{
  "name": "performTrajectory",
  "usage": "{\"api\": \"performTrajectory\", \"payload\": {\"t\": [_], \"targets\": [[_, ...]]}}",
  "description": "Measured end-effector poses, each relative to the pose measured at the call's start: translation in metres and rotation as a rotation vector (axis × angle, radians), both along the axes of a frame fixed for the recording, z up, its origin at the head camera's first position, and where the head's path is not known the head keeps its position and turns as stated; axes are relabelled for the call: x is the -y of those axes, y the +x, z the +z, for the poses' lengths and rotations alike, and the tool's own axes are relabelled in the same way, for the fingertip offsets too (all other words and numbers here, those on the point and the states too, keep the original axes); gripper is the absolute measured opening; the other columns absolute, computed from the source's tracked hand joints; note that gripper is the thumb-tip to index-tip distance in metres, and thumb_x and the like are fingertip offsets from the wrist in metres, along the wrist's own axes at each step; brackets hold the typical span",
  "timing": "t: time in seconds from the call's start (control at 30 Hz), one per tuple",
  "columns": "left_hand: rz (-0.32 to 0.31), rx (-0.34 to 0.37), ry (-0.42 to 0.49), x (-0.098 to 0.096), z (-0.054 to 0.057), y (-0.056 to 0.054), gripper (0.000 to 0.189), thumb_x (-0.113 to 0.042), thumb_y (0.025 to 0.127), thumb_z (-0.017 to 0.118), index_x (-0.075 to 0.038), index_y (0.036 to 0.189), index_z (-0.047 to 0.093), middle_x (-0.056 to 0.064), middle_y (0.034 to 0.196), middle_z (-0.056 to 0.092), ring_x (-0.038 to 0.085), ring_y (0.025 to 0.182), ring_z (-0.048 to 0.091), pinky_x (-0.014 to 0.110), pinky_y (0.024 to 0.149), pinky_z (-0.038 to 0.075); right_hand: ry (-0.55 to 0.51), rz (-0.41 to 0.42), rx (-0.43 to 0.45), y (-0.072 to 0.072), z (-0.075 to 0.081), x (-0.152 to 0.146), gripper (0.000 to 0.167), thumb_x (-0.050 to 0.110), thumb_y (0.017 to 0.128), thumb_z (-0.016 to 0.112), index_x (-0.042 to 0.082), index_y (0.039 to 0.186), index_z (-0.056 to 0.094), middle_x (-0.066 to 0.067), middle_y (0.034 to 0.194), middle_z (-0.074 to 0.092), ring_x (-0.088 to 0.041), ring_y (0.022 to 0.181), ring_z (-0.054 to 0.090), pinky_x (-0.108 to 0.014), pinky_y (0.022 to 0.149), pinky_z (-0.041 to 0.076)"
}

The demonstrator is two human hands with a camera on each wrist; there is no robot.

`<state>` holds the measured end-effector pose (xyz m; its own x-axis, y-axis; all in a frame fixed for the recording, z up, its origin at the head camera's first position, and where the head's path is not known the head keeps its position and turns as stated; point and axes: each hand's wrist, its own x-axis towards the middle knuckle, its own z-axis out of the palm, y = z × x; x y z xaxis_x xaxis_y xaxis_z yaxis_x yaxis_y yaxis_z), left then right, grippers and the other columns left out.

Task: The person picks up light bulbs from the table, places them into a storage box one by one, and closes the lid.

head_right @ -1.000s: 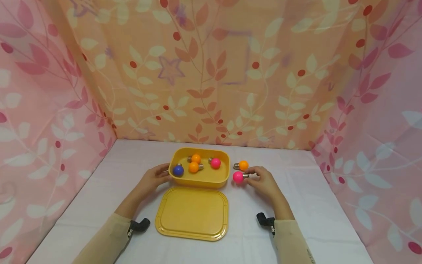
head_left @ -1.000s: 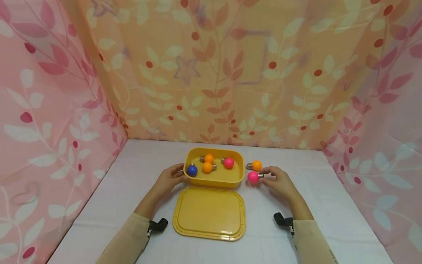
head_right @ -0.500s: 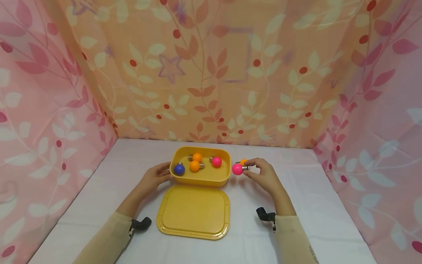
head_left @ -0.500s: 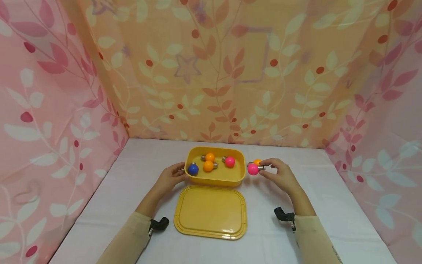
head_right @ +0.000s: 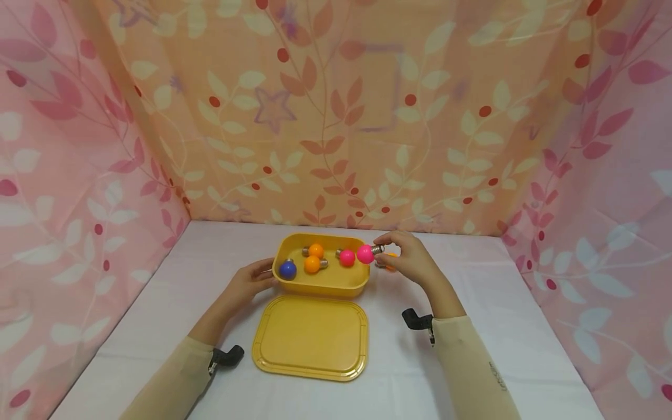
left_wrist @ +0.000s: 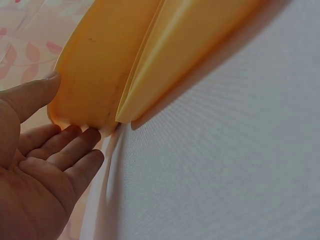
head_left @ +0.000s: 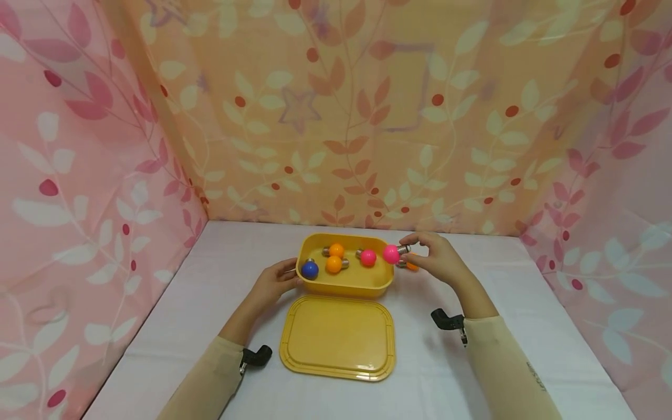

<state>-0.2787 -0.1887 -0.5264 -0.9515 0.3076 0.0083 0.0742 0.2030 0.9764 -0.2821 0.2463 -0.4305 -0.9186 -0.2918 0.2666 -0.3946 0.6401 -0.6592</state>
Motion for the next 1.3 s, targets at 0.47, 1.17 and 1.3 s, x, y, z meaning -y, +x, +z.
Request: {"api": "performTrajectory", "payload": {"t": [0.47,1.17,1.3], "targets": [[0.002,-0.007,-0.005,-0.003,0.002,0.003,0.068,-0.020,0.093,0.078,-0.008,0.152,0.048,0.016,0.151,0.054,0.031,0.135,0.057,0.033,0.104,0.053,0.154,0.135,0.083,-0.032,0.028,0.036,0.035,0.034,0.086,0.085,0.021,0.116,0.075,0.006,0.112,0.073,-0.023,0.116,0.060,-0.054,0.107,0.045],[-0.007,-0.010,0.014,0.000,0.000,0.001,0.068,-0.021,0.093,0.078,-0.008,0.152,0.047,0.016,0.152,0.053,0.031,0.136,0.056,0.033,0.104,0.052,0.322,0.259,0.253,-0.071,0.024,0.092,0.025,0.028,0.088,0.081,0.025,0.112,0.075,0.007,0.110,0.069,-0.023,0.111,0.061,-0.041,0.100,0.053],[-0.004,-0.009,0.016,0.000,0.000,0.001,0.069,-0.021,0.093,0.078,-0.007,0.153,0.047,0.018,0.151,0.053,0.032,0.136,0.056,0.034,0.105,0.052,0.317,0.310,0.287,-0.076,0.021,0.100,0.023,0.023,0.088,0.081,0.023,0.110,0.076,0.005,0.107,0.069,-0.023,0.107,0.060,-0.039,0.098,0.053]]}}
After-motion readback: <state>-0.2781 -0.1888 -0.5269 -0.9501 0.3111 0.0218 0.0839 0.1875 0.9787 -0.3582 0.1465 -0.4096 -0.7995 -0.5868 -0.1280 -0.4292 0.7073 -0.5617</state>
